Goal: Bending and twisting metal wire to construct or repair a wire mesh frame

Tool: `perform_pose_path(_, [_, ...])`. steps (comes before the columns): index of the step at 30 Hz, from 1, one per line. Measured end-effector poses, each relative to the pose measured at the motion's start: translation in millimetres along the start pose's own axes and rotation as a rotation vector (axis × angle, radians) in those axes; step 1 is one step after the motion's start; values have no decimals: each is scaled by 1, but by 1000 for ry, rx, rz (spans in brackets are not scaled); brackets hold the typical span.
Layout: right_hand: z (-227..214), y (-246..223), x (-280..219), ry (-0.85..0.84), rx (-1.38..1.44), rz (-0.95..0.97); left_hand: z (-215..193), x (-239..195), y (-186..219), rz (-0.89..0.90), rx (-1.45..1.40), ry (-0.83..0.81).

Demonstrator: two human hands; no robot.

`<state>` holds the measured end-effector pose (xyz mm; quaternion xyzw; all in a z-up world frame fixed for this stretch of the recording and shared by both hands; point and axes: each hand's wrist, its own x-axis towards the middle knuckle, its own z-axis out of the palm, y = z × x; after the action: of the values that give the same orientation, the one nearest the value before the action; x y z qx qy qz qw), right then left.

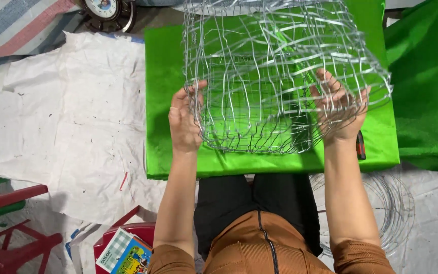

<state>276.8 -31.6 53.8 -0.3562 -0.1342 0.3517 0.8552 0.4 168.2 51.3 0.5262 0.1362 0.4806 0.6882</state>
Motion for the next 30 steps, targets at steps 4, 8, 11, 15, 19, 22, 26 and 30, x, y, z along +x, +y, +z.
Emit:
perform_pose_path(4, [-15, 12, 6, -300, 209, -13, 0, -15, -11, 40, 110, 55])
perform_pose_path(8, [6, 7, 3, -434, 227, -72, -16, -16, -36, 74, 153, 107])
perform_pose_path(11, [7, 1, 3, -332, 102, -124, -1, -10, -27, 125, 125, 85])
perform_pose_path(15, [5, -5, 1, -146, -112, -216, 1, -9, -23, 144, 154, 85])
perform_pose_path(19, [-2, -19, -2, -5, -259, -295, 5, -12, -8, 145, 228, 131])
perform_pose_path(22, [-5, -30, -4, 135, -399, -367, 24, -8, 38, 166, 337, 170])
perform_pose_path(26, [8, -68, -12, 208, -619, -518, 71, 2, 107, 290, 752, 55])
perform_pose_path(30, [62, -118, -33, -113, -1056, -726, 118, 20, 150, 418, 1078, -288])
